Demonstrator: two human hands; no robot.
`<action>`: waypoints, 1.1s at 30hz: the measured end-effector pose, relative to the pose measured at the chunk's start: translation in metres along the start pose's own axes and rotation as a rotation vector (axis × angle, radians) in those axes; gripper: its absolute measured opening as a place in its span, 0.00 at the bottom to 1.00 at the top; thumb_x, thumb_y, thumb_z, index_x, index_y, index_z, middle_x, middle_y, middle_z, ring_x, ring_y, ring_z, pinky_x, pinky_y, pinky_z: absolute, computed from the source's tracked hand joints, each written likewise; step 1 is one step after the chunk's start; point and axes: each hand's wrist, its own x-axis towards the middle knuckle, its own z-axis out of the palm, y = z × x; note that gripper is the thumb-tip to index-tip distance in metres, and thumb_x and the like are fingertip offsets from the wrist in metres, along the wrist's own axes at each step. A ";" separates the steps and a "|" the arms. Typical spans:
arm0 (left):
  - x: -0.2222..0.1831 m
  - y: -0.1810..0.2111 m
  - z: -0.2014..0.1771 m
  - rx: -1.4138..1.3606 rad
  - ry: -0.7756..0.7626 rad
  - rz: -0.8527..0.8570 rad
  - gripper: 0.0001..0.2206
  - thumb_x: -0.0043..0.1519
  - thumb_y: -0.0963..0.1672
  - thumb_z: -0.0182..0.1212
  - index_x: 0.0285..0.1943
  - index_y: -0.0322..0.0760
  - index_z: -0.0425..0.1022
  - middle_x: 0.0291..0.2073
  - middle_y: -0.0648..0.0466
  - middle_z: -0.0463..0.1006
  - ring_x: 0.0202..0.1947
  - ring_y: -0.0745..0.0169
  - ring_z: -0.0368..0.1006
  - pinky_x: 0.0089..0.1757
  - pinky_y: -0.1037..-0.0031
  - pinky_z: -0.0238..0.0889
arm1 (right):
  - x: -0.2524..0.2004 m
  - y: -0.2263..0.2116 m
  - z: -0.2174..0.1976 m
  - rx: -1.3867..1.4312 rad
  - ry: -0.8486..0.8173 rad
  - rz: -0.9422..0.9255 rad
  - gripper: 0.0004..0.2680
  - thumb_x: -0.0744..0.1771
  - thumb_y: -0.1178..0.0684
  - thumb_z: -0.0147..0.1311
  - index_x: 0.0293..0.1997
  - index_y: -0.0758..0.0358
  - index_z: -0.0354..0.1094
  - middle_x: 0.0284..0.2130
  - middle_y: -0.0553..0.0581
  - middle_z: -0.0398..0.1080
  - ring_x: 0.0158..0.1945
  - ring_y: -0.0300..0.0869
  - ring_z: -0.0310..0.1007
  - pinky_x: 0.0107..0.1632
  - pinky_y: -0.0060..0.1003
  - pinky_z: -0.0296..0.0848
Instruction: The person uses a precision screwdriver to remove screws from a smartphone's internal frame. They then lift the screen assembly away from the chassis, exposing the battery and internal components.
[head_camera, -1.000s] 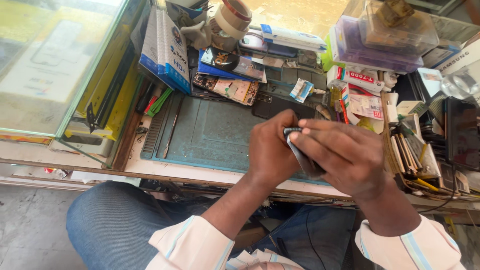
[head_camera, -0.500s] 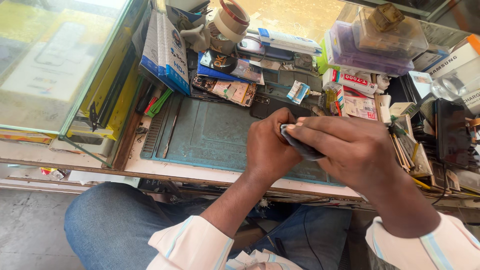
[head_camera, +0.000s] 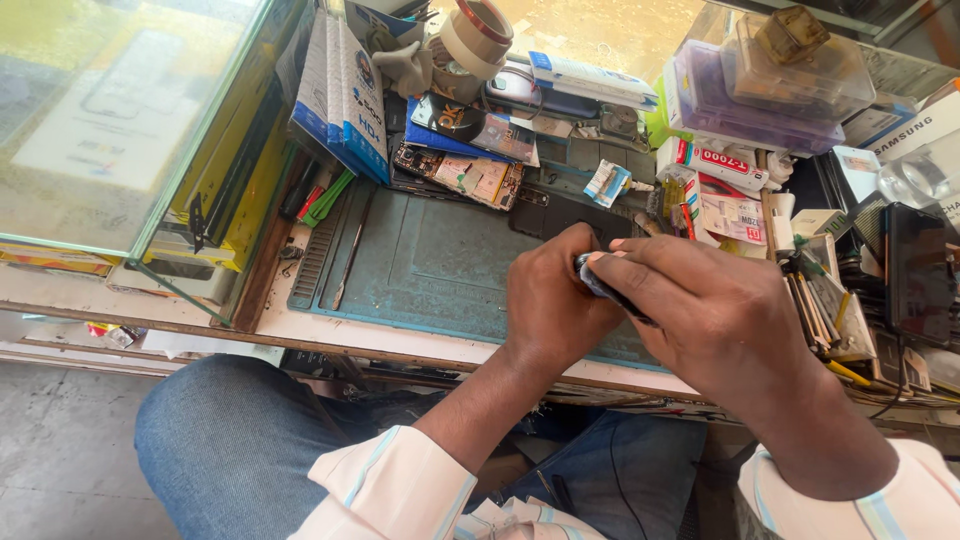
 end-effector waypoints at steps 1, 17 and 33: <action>0.000 -0.001 0.000 0.013 -0.001 0.005 0.15 0.53 0.44 0.71 0.29 0.39 0.64 0.22 0.48 0.74 0.27 0.43 0.76 0.29 0.60 0.67 | 0.003 0.001 -0.001 -0.010 -0.031 -0.025 0.16 0.58 0.63 0.64 0.50 0.61 0.77 0.41 0.56 0.76 0.40 0.48 0.79 0.39 0.43 0.77; 0.001 -0.002 -0.010 -0.007 -0.012 -0.013 0.18 0.46 0.48 0.77 0.35 0.39 0.70 0.27 0.47 0.79 0.33 0.40 0.78 0.32 0.58 0.70 | 0.035 0.011 -0.010 -0.060 -0.224 -0.161 0.14 0.56 0.62 0.64 0.45 0.62 0.77 0.32 0.54 0.73 0.33 0.47 0.78 0.33 0.43 0.77; 0.066 0.006 -0.084 0.704 -0.859 0.198 0.20 0.47 0.47 0.78 0.47 0.42 0.76 0.35 0.50 0.82 0.43 0.42 0.78 0.40 0.50 0.69 | -0.037 -0.008 0.086 0.342 0.383 0.510 0.07 0.67 0.63 0.64 0.50 0.65 0.77 0.40 0.59 0.77 0.39 0.41 0.79 0.41 0.33 0.75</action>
